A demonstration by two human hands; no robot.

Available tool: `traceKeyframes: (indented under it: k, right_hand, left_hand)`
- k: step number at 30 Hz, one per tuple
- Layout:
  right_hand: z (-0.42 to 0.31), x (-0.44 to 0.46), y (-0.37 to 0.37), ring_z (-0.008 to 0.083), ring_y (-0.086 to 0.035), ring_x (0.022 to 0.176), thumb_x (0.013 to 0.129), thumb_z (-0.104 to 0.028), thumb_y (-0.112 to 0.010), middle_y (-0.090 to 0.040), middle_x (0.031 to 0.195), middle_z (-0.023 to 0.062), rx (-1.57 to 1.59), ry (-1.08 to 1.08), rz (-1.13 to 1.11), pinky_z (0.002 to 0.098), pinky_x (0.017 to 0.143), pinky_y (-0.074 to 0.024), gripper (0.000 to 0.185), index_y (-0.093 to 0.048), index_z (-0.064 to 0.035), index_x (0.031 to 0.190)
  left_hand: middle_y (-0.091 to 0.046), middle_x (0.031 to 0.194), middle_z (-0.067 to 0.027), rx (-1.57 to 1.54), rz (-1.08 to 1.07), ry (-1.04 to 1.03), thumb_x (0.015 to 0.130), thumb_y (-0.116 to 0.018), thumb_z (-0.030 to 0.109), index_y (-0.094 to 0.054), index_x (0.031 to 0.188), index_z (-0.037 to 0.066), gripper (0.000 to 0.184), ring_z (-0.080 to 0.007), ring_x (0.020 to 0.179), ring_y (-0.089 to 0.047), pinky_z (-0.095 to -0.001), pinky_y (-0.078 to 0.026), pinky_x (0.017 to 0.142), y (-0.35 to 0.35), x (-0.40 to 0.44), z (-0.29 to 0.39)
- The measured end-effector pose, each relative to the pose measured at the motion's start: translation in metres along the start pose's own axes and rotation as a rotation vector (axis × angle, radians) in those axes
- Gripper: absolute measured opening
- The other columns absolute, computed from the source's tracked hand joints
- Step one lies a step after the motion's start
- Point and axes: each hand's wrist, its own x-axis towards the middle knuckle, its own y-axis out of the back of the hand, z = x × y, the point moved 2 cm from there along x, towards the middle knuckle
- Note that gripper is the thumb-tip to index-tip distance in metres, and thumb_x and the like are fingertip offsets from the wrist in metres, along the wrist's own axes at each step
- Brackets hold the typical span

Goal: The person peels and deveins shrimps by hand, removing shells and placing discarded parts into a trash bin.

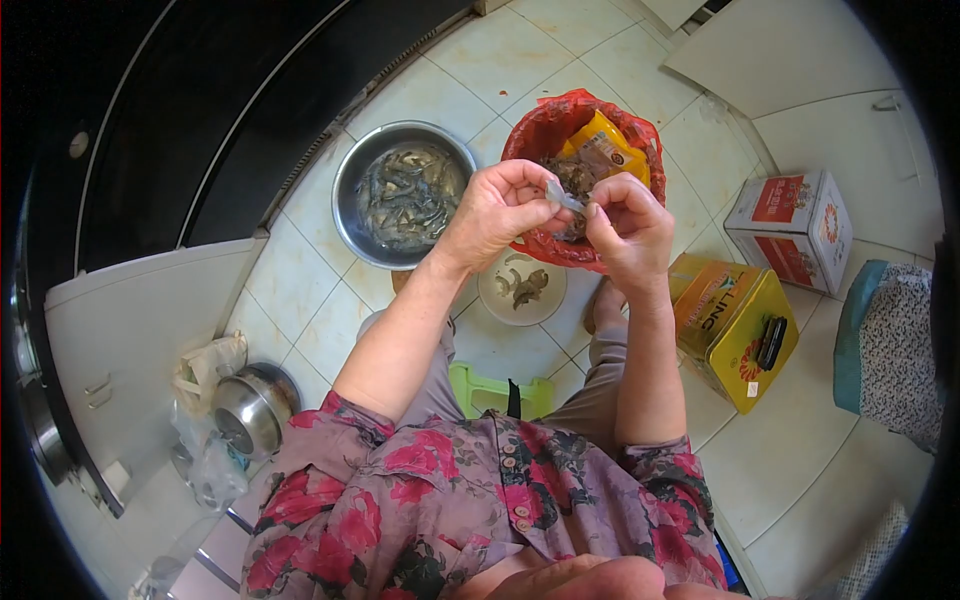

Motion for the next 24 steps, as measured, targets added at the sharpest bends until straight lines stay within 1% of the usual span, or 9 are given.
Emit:
traceKeyframes:
  k: [7, 9, 10, 12, 17, 20, 22, 23, 24]
  right_hand:
    - [0.001, -0.001, 0.001, 0.0062, -0.054, 0.071, 0.074, 0.004, -0.062, -0.056, 0.077, 0.0004, 0.052, -0.042, -0.015, 0.0214, 0.062, -0.0460, 0.007, -0.058, -0.0009, 0.078]
    - [0.001, -0.001, -0.001, 0.0052, -0.053, 0.071, 0.078, 0.005, -0.060, -0.056, 0.078, -0.0007, 0.188, -0.046, -0.014, 0.0203, 0.061, -0.0455, 0.006, -0.058, 0.0001, 0.081]
    - [0.000, -0.001, -0.001, 0.0052, -0.053, 0.071, 0.078, 0.005, -0.060, -0.056, 0.078, -0.0007, 0.188, -0.046, -0.014, 0.0203, 0.061, -0.0455, 0.006, -0.058, 0.0001, 0.081]
    - [-0.002, -0.002, -0.001, 0.0044, -0.053, 0.070, 0.082, 0.006, -0.058, -0.055, 0.080, -0.0014, 0.341, -0.138, -0.039, 0.0188, 0.060, -0.0442, 0.006, -0.057, 0.0007, 0.084]
    - [0.002, -0.003, 0.003, 0.0030, -0.051, 0.068, 0.084, 0.006, -0.058, -0.054, 0.080, -0.0023, 0.388, -0.181, -0.028, 0.0182, 0.059, -0.0428, 0.006, -0.057, 0.0007, 0.085]
    - [0.004, -0.002, 0.002, 0.0033, -0.051, 0.066, 0.084, 0.005, -0.058, -0.055, 0.079, -0.0019, 0.406, -0.195, -0.009, 0.0185, 0.057, -0.0420, 0.004, -0.057, 0.0009, 0.086]
    - [0.007, -0.002, 0.002, 0.0039, -0.050, 0.064, 0.084, 0.003, -0.058, -0.055, 0.079, -0.0014, 0.408, -0.203, -0.001, 0.0189, 0.056, -0.0415, 0.003, -0.057, 0.0010, 0.087]
    - [0.009, -0.002, 0.003, 0.0048, -0.050, 0.063, 0.085, 0.002, -0.058, -0.055, 0.078, -0.0005, 0.461, -0.198, 0.004, 0.0194, 0.055, -0.0409, 0.003, -0.057, 0.0009, 0.087]
    - [0.011, -0.002, 0.003, 0.0057, -0.049, 0.061, 0.085, 0.001, -0.059, -0.056, 0.078, 0.0003, 0.515, -0.194, 0.008, 0.0200, 0.054, -0.0403, 0.003, -0.057, 0.0007, 0.088]
  left_hand:
    - [-0.062, 0.100, -0.0073, 0.066, 0.007, -0.014, 0.084, -0.062, -0.003, -0.061, 0.101, 0.000, 0.018, -0.0161, 0.087, -0.066, -0.0290, -0.057, 0.080, 0.000, 0.000, -0.002]
    - [-0.062, 0.102, -0.0078, 0.064, 0.012, -0.028, 0.084, -0.062, -0.003, -0.061, 0.101, 0.001, 0.018, -0.0167, 0.088, -0.067, -0.0291, -0.057, 0.080, -0.001, 0.000, -0.002]
    - [-0.062, 0.103, -0.0083, 0.062, 0.016, -0.041, 0.084, -0.061, -0.004, -0.061, 0.102, 0.001, 0.018, -0.0173, 0.089, -0.067, -0.0292, -0.057, 0.080, -0.002, 0.001, -0.001]
    - [-0.062, 0.105, -0.0089, 0.060, 0.015, -0.042, 0.084, -0.061, -0.004, -0.060, 0.102, 0.001, 0.019, -0.0178, 0.090, -0.067, -0.0292, -0.058, 0.080, -0.003, 0.000, 0.002]
    - [-0.062, 0.106, -0.0103, 0.082, 0.013, -0.056, 0.084, -0.061, -0.005, -0.060, 0.101, 0.002, 0.019, -0.0187, 0.091, -0.067, -0.0289, -0.058, 0.079, -0.004, 0.000, 0.003]
    - [-0.062, 0.107, -0.0103, 0.092, 0.017, -0.100, 0.085, -0.062, -0.002, -0.060, 0.099, 0.002, 0.015, -0.0180, 0.089, -0.067, -0.0279, -0.057, 0.079, -0.007, -0.002, 0.005]
    - [-0.062, 0.106, -0.0102, 0.155, 0.052, -0.160, 0.086, -0.063, 0.001, -0.060, 0.098, 0.001, 0.012, -0.0169, 0.088, -0.067, -0.0273, -0.057, 0.078, -0.009, -0.003, 0.007]
    - [-0.062, 0.106, -0.0102, 0.155, 0.052, -0.160, 0.086, -0.063, 0.001, -0.060, 0.098, 0.001, 0.012, -0.0169, 0.088, -0.067, -0.0273, -0.057, 0.078, -0.009, -0.002, 0.006]
    - [-0.062, 0.106, -0.0100, 0.172, 0.040, -0.216, 0.087, -0.063, 0.001, -0.061, 0.098, 0.001, 0.011, -0.0164, 0.088, -0.067, -0.0274, -0.057, 0.079, -0.009, -0.002, 0.006]
